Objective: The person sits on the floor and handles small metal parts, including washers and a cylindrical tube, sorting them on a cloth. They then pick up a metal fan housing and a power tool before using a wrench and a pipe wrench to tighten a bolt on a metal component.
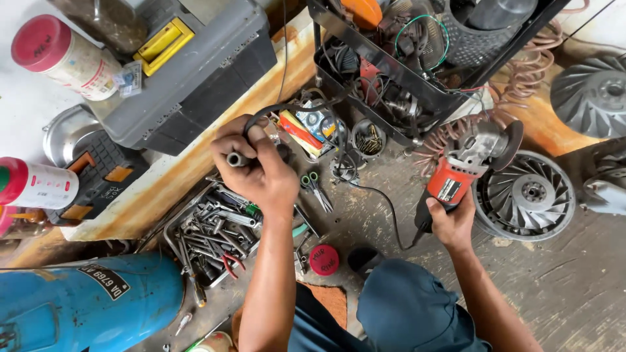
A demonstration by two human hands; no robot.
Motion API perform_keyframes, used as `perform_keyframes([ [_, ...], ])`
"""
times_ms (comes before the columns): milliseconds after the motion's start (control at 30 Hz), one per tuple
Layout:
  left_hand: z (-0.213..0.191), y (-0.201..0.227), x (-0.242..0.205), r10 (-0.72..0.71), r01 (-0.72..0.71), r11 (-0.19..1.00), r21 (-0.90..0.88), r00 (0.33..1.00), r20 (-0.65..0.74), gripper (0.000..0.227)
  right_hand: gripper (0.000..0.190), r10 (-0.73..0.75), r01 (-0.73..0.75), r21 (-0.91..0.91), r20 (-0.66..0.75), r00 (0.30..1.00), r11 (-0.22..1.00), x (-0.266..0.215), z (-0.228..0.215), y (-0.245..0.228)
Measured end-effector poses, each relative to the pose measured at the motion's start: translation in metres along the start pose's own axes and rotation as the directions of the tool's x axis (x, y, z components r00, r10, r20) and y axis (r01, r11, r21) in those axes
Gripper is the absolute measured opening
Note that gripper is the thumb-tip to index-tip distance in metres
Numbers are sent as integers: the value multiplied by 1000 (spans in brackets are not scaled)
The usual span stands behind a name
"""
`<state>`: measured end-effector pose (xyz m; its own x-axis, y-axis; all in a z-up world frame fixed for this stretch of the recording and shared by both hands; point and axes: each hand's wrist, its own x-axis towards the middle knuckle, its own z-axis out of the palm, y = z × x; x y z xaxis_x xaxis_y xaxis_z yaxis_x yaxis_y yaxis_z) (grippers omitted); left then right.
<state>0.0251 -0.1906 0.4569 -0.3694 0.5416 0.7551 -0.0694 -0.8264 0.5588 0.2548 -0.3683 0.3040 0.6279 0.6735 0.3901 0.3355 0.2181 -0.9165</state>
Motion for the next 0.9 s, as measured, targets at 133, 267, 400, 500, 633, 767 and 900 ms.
perform_keyframes([
  [133, 11, 18, 17, 102, -101, 994, -38, 995, 2, 35, 54, -3, 2, 55, 30, 1000, 998, 2, 0, 12],
  [267, 3, 27, 27, 165, -167, 986, -28, 984, -69, 35, 54, -40, 35, 61, 83, 996, 998, 5, -3, 41],
  [400, -35, 69, 43, 76, -89, 995, -37, 961, -266, 29, 71, 59, -58, -12, 270, 961, 998, 12, 7, 25],
  [500, -47, 87, 49, 159, -158, 987, 15, 978, -132, 31, 62, 41, -34, -28, 286, 957, 999, 17, 22, 19],
  [633, -40, 79, 55, 187, -188, 955, 229, 982, 25, 27, 52, 52, -55, 1, 309, 950, 998, 17, 39, 22],
  [767, -51, 80, 49, -65, 36, 975, 220, 990, 126, 27, 66, 22, -7, -47, 313, 949, 999, 17, 36, 4],
  [900, -75, 72, 46, -84, 17, 970, 241, 959, 270, 28, 70, -53, 93, -95, 361, 931, 991, 12, 13, 30],
])
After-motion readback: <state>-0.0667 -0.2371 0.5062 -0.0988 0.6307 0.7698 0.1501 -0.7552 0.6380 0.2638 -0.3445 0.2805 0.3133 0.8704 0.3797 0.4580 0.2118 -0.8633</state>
